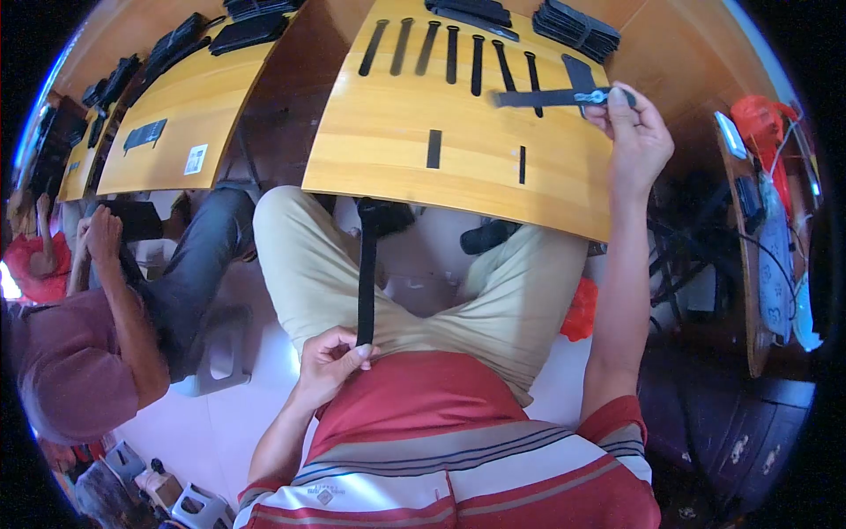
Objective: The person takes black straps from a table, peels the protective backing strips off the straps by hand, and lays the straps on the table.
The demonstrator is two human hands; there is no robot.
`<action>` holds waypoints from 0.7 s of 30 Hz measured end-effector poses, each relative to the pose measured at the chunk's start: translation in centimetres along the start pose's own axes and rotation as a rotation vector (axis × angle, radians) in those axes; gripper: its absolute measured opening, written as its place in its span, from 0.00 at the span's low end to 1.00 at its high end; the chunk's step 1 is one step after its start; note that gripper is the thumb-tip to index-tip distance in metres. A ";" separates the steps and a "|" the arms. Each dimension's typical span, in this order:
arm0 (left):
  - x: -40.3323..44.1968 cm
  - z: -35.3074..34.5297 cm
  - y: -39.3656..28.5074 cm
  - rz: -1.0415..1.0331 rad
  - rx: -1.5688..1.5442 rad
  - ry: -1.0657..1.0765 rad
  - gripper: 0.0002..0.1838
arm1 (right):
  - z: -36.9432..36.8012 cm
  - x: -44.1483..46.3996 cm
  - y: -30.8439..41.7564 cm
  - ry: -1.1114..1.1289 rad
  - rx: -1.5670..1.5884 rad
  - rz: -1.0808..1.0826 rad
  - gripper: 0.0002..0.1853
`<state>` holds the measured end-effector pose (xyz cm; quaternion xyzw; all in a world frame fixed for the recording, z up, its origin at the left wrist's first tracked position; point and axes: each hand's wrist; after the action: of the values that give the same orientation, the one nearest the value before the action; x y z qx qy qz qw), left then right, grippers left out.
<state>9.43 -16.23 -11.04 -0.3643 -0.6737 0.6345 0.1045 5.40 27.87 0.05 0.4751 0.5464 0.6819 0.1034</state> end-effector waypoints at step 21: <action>0.5 1.9 0.5 -0.141 -0.176 -0.219 0.04 | -20.0 -13.3 -7.5 0.820 -0.565 0.678 0.05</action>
<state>8.15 -17.43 -11.99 -0.2523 -0.7581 0.5999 0.0422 -5.64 9.07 -12.41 0.2752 0.1573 0.9233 -0.2167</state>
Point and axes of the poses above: each hand's wrist, its own x-axis towards the middle knuckle, its own z-axis out of the back of the hand, y = z × x
